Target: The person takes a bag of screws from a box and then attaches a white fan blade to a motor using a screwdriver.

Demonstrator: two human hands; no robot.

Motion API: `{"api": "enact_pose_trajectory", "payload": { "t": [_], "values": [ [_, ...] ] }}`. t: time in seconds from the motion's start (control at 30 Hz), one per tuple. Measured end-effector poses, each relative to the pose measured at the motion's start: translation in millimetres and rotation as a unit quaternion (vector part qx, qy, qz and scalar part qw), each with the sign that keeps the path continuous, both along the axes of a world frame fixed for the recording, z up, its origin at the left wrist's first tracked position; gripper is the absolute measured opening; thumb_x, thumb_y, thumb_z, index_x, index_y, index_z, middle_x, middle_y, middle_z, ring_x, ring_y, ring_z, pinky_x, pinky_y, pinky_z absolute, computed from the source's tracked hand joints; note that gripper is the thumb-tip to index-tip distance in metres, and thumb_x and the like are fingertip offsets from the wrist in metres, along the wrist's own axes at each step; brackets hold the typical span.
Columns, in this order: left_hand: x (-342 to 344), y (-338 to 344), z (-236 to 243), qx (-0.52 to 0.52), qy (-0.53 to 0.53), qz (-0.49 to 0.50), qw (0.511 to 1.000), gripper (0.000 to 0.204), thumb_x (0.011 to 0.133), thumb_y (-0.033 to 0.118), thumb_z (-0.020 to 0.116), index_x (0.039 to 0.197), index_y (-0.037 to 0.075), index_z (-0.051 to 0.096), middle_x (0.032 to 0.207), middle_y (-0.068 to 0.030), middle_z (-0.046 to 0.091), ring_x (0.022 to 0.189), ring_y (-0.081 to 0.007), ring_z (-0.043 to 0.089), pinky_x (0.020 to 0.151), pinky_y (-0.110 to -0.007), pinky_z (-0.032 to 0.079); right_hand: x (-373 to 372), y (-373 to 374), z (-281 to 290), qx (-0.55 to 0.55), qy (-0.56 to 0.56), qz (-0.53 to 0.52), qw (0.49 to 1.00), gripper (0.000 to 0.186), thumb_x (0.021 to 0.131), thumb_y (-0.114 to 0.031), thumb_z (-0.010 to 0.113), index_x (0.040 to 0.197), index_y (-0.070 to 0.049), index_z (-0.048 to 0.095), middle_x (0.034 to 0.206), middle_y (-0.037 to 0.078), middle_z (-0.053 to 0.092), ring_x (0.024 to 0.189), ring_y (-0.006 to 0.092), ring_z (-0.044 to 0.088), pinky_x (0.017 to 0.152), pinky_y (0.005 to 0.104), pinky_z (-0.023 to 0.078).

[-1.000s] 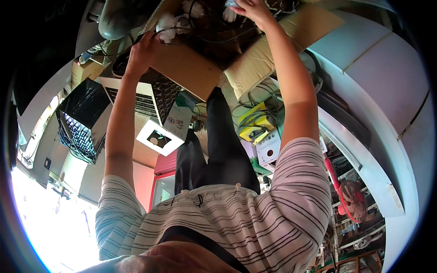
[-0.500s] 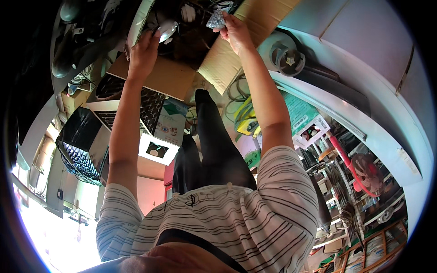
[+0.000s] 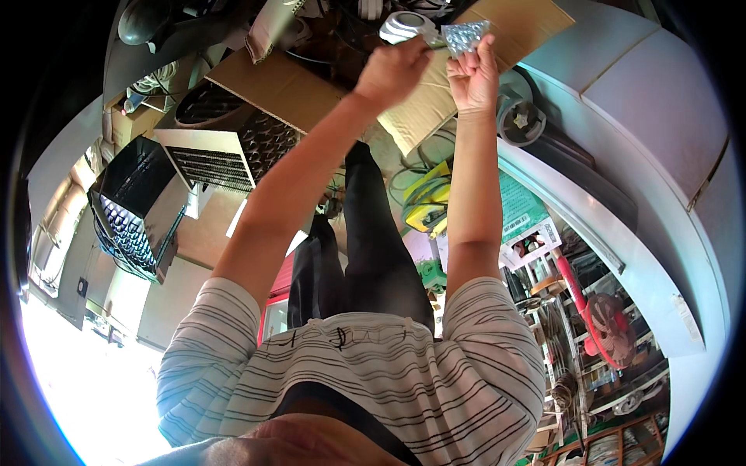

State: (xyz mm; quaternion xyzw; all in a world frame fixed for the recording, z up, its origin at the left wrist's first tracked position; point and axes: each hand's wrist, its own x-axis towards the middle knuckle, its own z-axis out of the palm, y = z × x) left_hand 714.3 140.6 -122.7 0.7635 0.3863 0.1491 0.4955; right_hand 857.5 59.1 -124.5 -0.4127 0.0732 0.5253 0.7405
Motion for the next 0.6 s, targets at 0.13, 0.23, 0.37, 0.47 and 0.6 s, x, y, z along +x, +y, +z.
{"api": "enact_pose_trajectory", "payload": {
  "t": [0.13,0.23,0.37,0.47,0.6],
  "values": [
    [-5.4,-13.9,10.2,-0.031,-0.006,0.010,0.999,0.019,0.088,0.019,0.056,0.096,0.002,0.056,0.081,-0.0210,0.064,0.075,-0.0411,0.062,0.066,-0.048,0.051,-0.2,-8.5,7.8,0.025,0.030,-0.009,0.999,0.034,0.095,-0.043,0.056,0.072,-0.017,0.050,0.055,-0.011,0.037,0.049,0.0015,0.033,0.053,0.0193,0.030],
    [-18.1,-11.7,14.4,-0.074,0.014,-0.009,0.997,0.025,0.086,0.017,0.057,0.105,0.001,0.060,0.083,-0.0209,0.065,0.078,-0.0378,0.064,0.069,-0.044,0.052,-0.6,-11.0,11.9,0.016,0.043,-0.003,0.999,0.034,0.095,-0.042,0.055,0.072,-0.017,0.049,0.055,-0.010,0.037,0.050,0.0016,0.033,0.054,0.0196,0.030],
    [-28.6,-13.6,-2.8,-0.135,-0.028,0.006,0.990,0.039,0.083,0.016,0.060,0.119,0.001,0.058,0.089,-0.0191,0.066,0.085,-0.0308,0.066,0.075,-0.036,0.052,-10.1,0.4,15.9,-0.035,-0.026,0.039,0.998,0.031,0.095,-0.035,0.058,0.072,-0.016,0.049,0.055,-0.010,0.038,0.051,0.0032,0.034,0.056,0.0207,0.031],
    [-34.2,0.9,3.0,-0.347,0.006,0.026,0.938,0.044,0.085,0.025,0.060,0.123,0.003,0.056,0.102,-0.0160,0.065,0.089,-0.0274,0.065,0.080,-0.034,0.052,-18.6,4.6,23.0,-0.074,-0.123,0.155,0.977,0.020,0.094,-0.031,0.062,0.082,-0.014,0.060,0.060,-0.008,0.044,0.054,0.0023,0.035,0.054,0.0204,0.030],
    [-40.0,17.3,10.8,-0.634,-0.139,0.174,0.740,0.056,0.095,0.058,0.043,0.118,0.009,0.058,0.108,-0.0034,0.062,0.093,-0.0226,0.061,0.084,-0.041,0.054,-24.5,17.3,30.5,-0.100,-0.335,0.376,0.858,0.023,0.093,-0.031,0.063,0.093,-0.009,0.068,0.073,-0.005,0.058,0.064,0.0039,0.049,0.059,0.0216,0.040]
  ]
}}
